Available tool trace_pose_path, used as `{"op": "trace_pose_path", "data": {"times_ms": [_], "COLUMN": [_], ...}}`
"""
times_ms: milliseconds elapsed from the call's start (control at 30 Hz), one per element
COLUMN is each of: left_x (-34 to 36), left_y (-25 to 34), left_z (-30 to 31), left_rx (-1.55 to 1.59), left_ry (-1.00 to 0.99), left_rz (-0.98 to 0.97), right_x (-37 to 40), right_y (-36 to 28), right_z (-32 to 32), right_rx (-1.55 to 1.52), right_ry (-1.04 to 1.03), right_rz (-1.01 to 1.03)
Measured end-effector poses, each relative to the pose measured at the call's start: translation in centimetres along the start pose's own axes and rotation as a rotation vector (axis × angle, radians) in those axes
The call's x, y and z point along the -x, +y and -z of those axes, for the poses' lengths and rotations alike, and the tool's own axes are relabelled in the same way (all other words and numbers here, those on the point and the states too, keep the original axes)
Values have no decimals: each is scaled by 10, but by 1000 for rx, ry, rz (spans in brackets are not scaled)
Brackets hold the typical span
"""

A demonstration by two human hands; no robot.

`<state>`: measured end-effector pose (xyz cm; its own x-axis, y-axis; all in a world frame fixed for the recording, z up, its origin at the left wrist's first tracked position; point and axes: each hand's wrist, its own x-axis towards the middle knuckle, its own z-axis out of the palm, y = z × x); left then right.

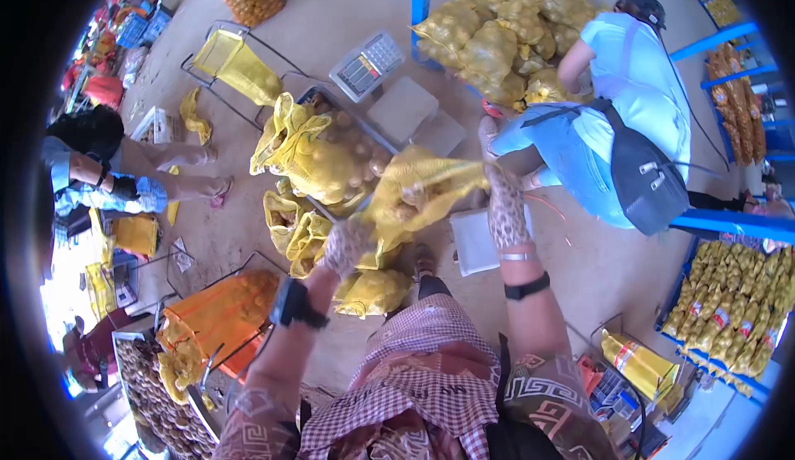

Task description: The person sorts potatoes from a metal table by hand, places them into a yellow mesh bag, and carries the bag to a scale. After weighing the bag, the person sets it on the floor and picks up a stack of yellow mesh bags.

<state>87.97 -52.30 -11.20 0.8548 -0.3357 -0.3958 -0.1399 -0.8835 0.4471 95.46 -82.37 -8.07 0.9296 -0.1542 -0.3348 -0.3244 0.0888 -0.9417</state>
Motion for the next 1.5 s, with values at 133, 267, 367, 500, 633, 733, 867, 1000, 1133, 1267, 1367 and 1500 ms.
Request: {"op": "trace_pose_path", "data": {"times_ms": [133,267,367,500,633,733,867,1000,1133,1267,1367,1500], "left_x": [-71,-128,-192,-240,-284,-305,-338,-362,-382,-379,-373,-365], "left_y": [-25,-39,-63,-47,-57,-33,-42,-59,-100,-82,-79,-145], "left_z": [20,19,-12,-19,-29,-8,-14,-25,-58,-28,-32,-97], "left_rx": [-324,52,494,39,420,292,255,286,191,102,218,-330], "left_ry": [64,-29,-8,-54,-59,-3,-56,-61,-74,-46,41,82], "left_rz": [-152,13,126,98,284,429,449,463,276,358,475,33], "right_x": [-37,-81,-100,-123,-150,-172,-196,-215,-227,-244,-249,-254], "right_y": [-1,45,74,89,120,141,154,171,176,186,198,248], "right_z": [-6,11,23,31,37,39,36,27,20,9,-7,-4], "right_rx": [-53,-42,-154,-152,-176,-172,-53,-11,85,32,206,519], "right_ry": [-30,106,159,169,158,167,153,110,59,-65,-178,-400], "right_rz": [-78,-18,-92,-312,-344,-369,-391,-441,-479,-492,-500,1]}}
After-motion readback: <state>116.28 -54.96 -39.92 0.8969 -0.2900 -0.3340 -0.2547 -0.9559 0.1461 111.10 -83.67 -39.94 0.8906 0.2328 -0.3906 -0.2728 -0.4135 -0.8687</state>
